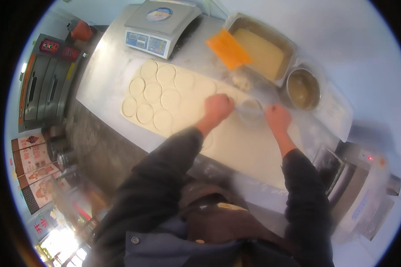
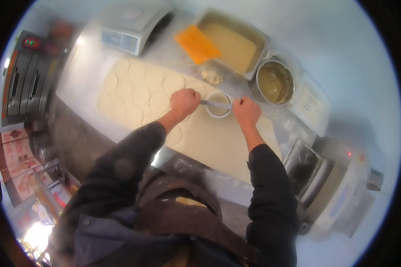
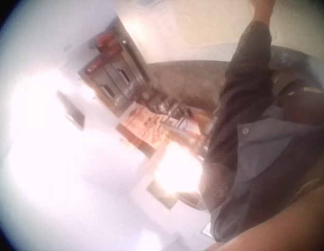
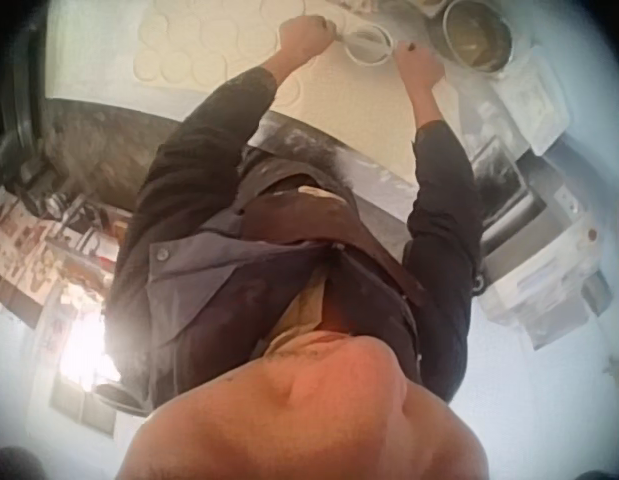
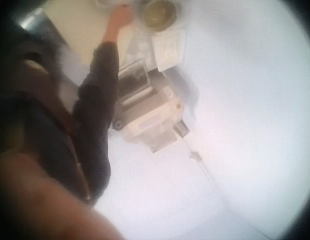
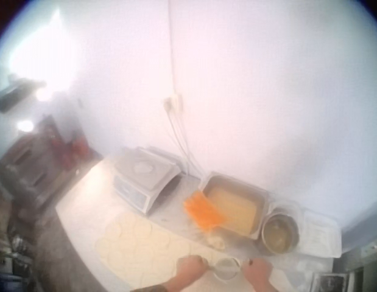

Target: The person cuts circular pieces from a sheet of dough using a round cutter, then places the cut dough pieces into a commercial oven. Later, the person removes a tray of baked buns from the oven using tongs and an oven mitt.

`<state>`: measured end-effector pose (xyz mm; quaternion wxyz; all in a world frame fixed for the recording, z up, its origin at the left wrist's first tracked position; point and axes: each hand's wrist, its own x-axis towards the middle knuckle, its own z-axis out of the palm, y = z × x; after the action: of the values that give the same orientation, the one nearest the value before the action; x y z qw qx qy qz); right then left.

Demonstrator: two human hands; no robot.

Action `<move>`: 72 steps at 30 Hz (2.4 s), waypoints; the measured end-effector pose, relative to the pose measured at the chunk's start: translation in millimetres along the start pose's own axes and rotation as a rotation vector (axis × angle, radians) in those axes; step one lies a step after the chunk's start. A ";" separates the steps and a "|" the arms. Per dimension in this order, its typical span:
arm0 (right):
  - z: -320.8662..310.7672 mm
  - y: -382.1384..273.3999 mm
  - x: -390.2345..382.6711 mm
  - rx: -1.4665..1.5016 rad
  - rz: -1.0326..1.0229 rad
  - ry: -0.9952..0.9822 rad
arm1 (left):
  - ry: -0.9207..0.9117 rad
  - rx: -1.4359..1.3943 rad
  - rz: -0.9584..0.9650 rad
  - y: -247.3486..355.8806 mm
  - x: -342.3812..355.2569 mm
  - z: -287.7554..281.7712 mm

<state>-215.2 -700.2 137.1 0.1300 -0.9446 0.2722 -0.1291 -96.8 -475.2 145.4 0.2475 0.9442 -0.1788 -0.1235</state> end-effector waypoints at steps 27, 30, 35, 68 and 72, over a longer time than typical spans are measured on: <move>7.8 -1.7 8.8 0.102 -0.145 0.106 | 0.059 -0.016 0.034 -13.6 4.3 5.4; -22.2 -13.8 -17.5 0.132 -0.161 0.074 | 0.093 -0.079 -0.018 -12.3 -44.5 -9.8; -10.2 -30.9 -57.0 0.074 -0.160 -0.069 | 0.037 -0.066 -0.136 -43.2 -97.1 -6.2; 39.9 -21.2 -71.8 0.088 -0.168 -0.036 | 0.051 0.033 0.002 -68.1 -77.2 8.6; 5.8 -31.5 -83.1 0.094 -0.256 0.064 | 0.198 -0.061 -0.011 -62.8 -105.9 2.7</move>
<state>-266.3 -627.9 127.3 0.1479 -0.9600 0.1471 -0.1871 -176.2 -383.0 126.3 0.2922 0.9447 -0.1443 -0.0362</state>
